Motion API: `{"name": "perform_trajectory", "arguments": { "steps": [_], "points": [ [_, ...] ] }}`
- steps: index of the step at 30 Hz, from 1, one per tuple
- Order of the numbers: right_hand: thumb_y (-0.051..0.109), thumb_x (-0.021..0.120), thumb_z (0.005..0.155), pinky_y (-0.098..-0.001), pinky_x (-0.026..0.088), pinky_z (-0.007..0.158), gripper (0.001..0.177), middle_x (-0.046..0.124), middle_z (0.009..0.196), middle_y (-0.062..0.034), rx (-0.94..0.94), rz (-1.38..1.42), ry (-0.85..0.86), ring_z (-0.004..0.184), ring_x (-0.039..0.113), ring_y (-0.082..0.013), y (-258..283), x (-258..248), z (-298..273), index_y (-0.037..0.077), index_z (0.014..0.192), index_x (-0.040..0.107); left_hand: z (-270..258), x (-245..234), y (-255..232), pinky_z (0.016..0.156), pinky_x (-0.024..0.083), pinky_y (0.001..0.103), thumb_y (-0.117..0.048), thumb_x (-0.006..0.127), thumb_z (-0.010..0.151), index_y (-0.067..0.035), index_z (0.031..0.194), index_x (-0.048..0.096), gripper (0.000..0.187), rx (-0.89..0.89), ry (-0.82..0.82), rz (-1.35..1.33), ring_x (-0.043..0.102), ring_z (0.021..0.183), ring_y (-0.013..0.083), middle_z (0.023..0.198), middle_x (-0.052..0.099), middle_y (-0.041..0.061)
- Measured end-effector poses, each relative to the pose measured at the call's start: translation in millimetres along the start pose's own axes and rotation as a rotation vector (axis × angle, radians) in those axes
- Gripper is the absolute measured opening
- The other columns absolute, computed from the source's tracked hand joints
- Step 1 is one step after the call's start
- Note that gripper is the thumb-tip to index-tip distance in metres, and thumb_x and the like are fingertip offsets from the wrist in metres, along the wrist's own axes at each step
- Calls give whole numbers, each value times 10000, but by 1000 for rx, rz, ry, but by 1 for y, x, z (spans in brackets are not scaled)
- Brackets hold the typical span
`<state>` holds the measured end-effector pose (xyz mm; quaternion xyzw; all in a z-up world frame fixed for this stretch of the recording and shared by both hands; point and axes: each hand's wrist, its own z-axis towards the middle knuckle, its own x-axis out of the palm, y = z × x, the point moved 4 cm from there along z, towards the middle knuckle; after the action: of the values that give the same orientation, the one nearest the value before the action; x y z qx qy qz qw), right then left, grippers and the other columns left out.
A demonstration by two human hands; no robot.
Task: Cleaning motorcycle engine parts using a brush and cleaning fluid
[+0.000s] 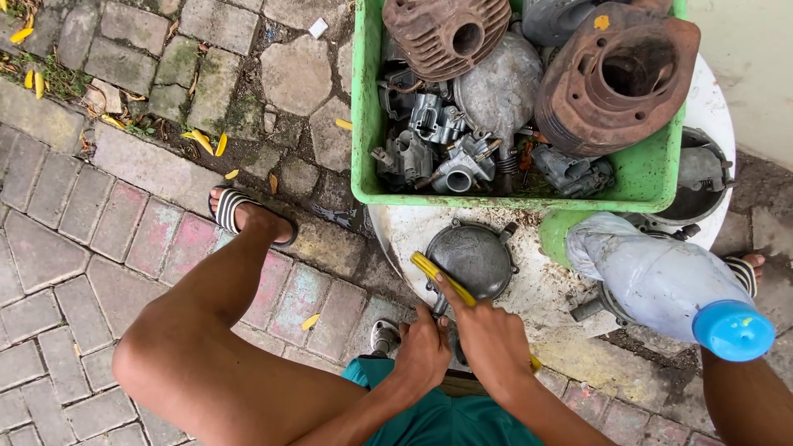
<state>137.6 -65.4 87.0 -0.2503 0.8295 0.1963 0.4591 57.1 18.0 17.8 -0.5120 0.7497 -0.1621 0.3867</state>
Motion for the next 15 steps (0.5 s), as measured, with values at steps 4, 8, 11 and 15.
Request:
{"name": "perform_trajectory", "arguments": {
  "steps": [4, 8, 11, 15],
  "points": [
    [114, 563, 957, -263, 369, 327, 766, 590, 568, -11, -79, -277, 69, 378, 463, -89, 3, -2, 0, 241, 1634, 227, -1, 1, 2, 1081, 319, 690, -158, 358, 1074, 7, 1086, 449, 189, 8, -7, -37, 670, 705, 493, 718, 651, 215],
    [68, 568, 937, -315, 411, 393, 792, 615, 573, 16, -130, -296, 189, 444, 540, -126, -8, -7, -15, 240, 1628, 220, 4, 4, 4, 1012, 372, 672, -107, 380, 1047, 14, 1096, 455, 150, 50, -52, 10, 690, 675, 471, 701, 692, 210],
    [67, 591, 922, -315, 439, 399, 788, 679, 621, 11, -147, -312, 187, 490, 626, -140, 3, -3, -1, 223, 1618, 256, 4, 7, 9, 1000, 366, 662, -62, 408, 952, 42, 1137, 441, 214, 26, -78, 52, 679, 740, 514, 732, 691, 217],
    [41, 550, 962, -302, 410, 367, 754, 621, 605, 27, -168, -325, 225, 437, 543, -103, 2, -6, 1, 206, 1628, 238, 5, 6, 7, 1052, 318, 729, 57, 420, 830, 90, 1177, 447, 350, 23, -72, 17, 699, 670, 441, 635, 659, 131]
  ]
}}
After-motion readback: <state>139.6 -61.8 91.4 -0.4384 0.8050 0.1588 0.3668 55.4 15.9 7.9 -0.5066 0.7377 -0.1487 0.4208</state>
